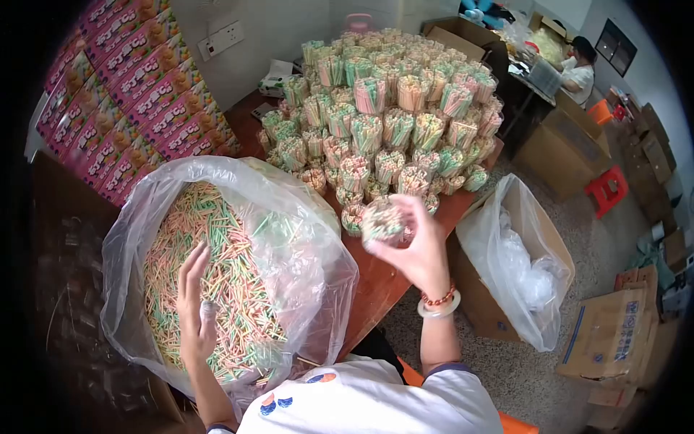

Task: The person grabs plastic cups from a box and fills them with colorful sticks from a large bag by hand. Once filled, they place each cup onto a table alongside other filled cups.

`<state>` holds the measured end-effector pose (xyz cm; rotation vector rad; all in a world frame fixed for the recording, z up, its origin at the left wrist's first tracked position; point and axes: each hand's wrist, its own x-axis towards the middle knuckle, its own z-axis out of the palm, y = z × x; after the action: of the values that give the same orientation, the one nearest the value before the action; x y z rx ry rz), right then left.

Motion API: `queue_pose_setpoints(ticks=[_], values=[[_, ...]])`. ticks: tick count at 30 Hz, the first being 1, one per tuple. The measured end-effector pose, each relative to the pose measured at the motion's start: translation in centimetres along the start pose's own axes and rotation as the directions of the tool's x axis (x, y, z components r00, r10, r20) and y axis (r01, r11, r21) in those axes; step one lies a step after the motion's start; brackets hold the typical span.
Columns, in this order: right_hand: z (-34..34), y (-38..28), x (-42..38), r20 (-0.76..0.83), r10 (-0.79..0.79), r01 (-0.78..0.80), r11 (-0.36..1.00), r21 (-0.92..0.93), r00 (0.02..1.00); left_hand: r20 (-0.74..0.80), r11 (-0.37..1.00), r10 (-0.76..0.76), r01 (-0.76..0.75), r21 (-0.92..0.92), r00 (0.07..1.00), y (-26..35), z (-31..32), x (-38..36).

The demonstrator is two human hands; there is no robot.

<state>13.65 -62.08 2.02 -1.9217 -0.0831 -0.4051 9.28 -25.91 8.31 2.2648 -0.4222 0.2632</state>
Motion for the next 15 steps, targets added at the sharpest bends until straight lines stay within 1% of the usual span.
queue_pose_setpoints(ticks=[1,2,3,4,5,7,8,10,11,13,14,15], values=[[-1.5,1.2,0.7,-0.121,0.027,-0.029,0.999,-0.014,0.992,-0.046,0.998,0.017,-0.015,0.059,0.999,-1.9,-0.3,-0.7],[-3.3,3.7,1.2,-0.236,-0.029,-0.01,0.987,-0.16,0.971,-0.073,0.996,0.027,-0.02,0.092,0.997,-2.7,-0.4,-1.1],[-4.5,4.1,1.7,-0.335,0.006,-0.066,0.983,-0.169,0.942,-0.059,0.994,0.002,0.005,0.112,0.998,-3.0,-0.5,-1.4],[-5.5,4.2,1.9,-0.38,0.052,-0.093,0.992,-0.091,0.924,-0.047,0.991,-0.024,0.03,0.134,0.999,-3.2,-0.6,-1.8],[-5.5,4.6,1.9,-0.383,0.058,-0.101,0.991,-0.093,0.922,-0.034,0.991,-0.036,0.04,0.131,0.999,-3.7,-0.6,-2.2],[-5.1,5.2,2.0,-0.376,-0.038,0.005,0.996,-0.088,0.926,0.007,0.996,-0.037,0.037,0.078,0.999,-4.0,-0.1,-2.3],[-4.0,5.3,1.9,-0.352,-0.003,-0.008,1.0,-0.029,0.936,0.05,0.993,-0.038,0.032,0.11,0.998,-3.9,0.0,-2.5],[-1.1,5.7,2.3,-0.287,-0.09,0.075,0.995,-0.062,0.954,0.11,0.998,-0.032,0.025,0.066,0.993,-3.6,0.7,-2.2],[0.3,5.1,2.4,-0.283,-0.106,0.041,0.973,-0.227,0.953,0.128,0.995,-0.071,0.06,0.082,0.989,-3.5,1.0,-2.2],[2.9,5.7,2.8,-0.283,-0.16,0.015,0.89,-0.455,0.946,0.171,0.991,-0.066,0.044,0.128,0.983,-3.5,1.2,-2.2],[4.3,7.3,3.2,-0.322,-0.262,0.064,0.855,-0.514,0.91,0.177,0.992,-0.088,0.07,0.105,0.98,-3.2,1.2,-2.2],[5.2,7.7,3.4,-0.34,-0.281,0.044,0.824,-0.565,0.897,0.171,0.992,-0.091,0.073,0.107,0.981,-3.3,1.1,-2.5]])
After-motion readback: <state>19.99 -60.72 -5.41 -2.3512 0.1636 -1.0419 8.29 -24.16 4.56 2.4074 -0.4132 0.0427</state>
